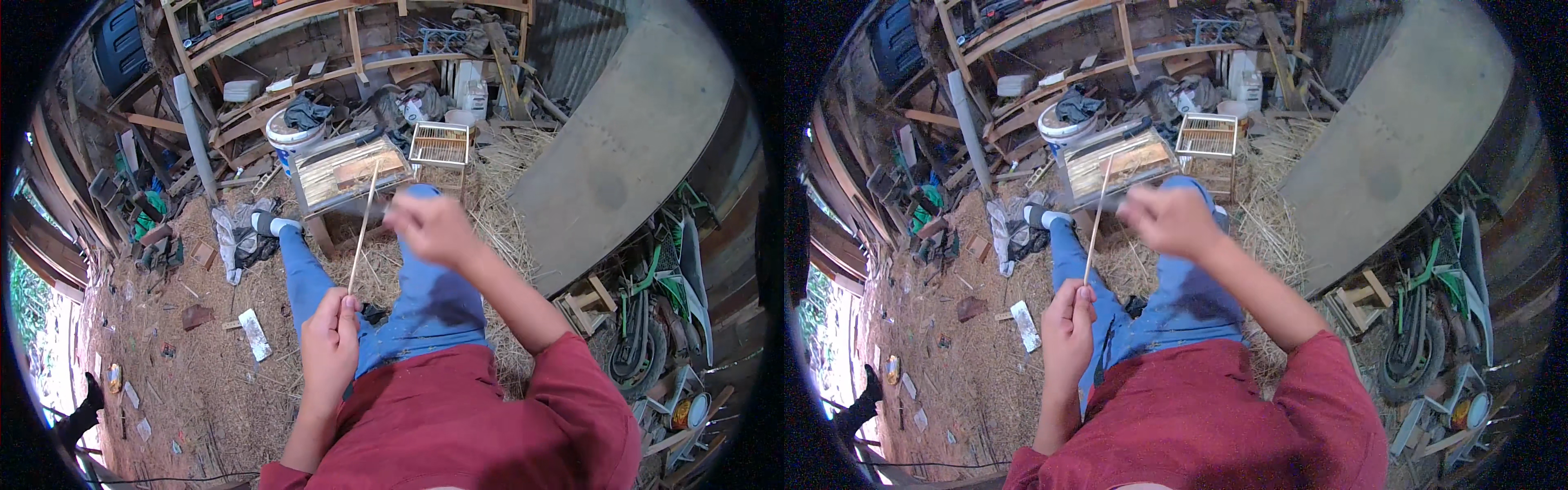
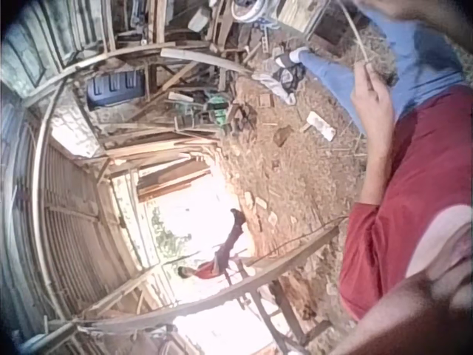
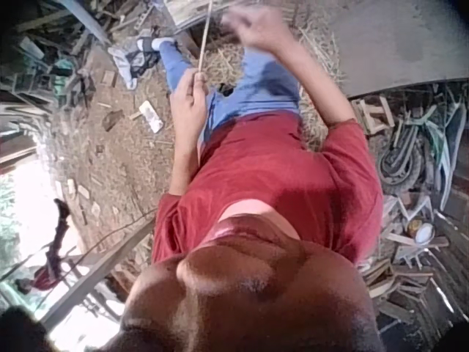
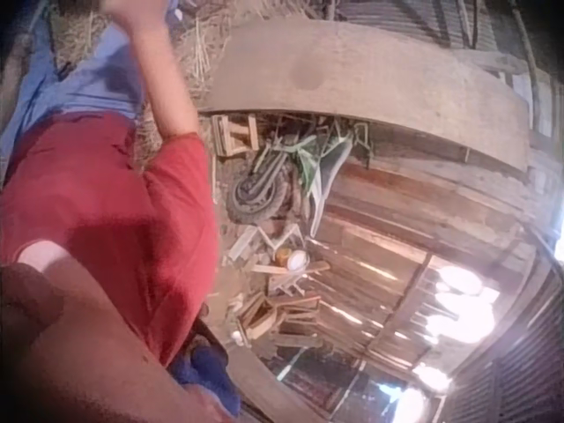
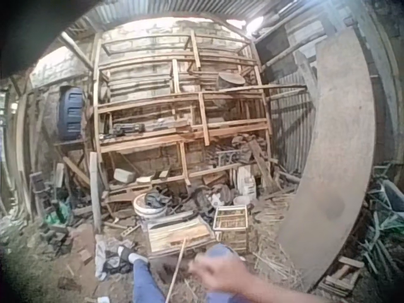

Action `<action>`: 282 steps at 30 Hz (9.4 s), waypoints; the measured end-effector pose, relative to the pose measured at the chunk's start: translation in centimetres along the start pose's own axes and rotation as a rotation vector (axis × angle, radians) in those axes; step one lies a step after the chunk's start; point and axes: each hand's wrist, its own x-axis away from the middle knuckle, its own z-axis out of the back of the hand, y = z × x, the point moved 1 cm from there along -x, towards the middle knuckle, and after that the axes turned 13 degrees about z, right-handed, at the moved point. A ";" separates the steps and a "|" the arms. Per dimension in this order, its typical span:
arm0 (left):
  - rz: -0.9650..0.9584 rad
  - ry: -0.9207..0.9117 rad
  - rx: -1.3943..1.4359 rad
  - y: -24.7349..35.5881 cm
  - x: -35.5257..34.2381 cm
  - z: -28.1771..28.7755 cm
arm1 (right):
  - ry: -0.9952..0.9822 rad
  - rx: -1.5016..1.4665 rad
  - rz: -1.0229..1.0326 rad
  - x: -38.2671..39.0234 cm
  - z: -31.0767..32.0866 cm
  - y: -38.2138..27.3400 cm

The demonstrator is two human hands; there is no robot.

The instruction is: The person whittles a thin wooden stick with a small knife and then carves a flat piece of wood resting on a block.

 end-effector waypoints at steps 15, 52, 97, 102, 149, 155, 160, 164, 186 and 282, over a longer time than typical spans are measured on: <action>0.260 -0.214 0.496 0.0 -0.9 0.6 | 0.055 -0.382 -0.050 2.5 -2.6 -2.4; 0.049 0.018 0.024 -1.1 -0.8 0.9 | -0.019 0.010 0.183 0.1 -2.7 -1.5; 0.066 0.038 0.038 -1.2 0.4 1.0 | -0.044 -0.002 -0.138 -0.9 -0.9 -4.2; 0.062 0.018 -0.010 -1.2 0.4 1.1 | -0.002 0.022 -0.111 -0.1 -2.0 -4.7; 0.036 -0.121 0.298 -1.2 -2.4 0.5 | 0.398 -0.805 -0.329 -2.4 -3.9 -3.5; -0.044 -0.018 0.070 -2.5 -3.3 0.1 | 0.276 -0.925 -0.556 -2.8 -2.9 -2.9; -0.101 0.075 -0.050 -2.0 -3.1 -0.2 | 0.324 -0.862 -0.500 -2.1 -3.8 -2.3; -0.086 0.125 -0.089 -1.4 -3.2 -0.1 | 0.223 -0.804 -0.517 -1.5 -2.8 -3.9; 0.000 -0.120 0.307 -0.8 -3.2 -1.3 | 0.179 -0.813 -0.491 0.3 0.1 -1.7; -0.309 0.258 -0.250 -0.2 -0.7 0.2 | -0.060 -0.158 -0.327 2.6 -0.9 -4.4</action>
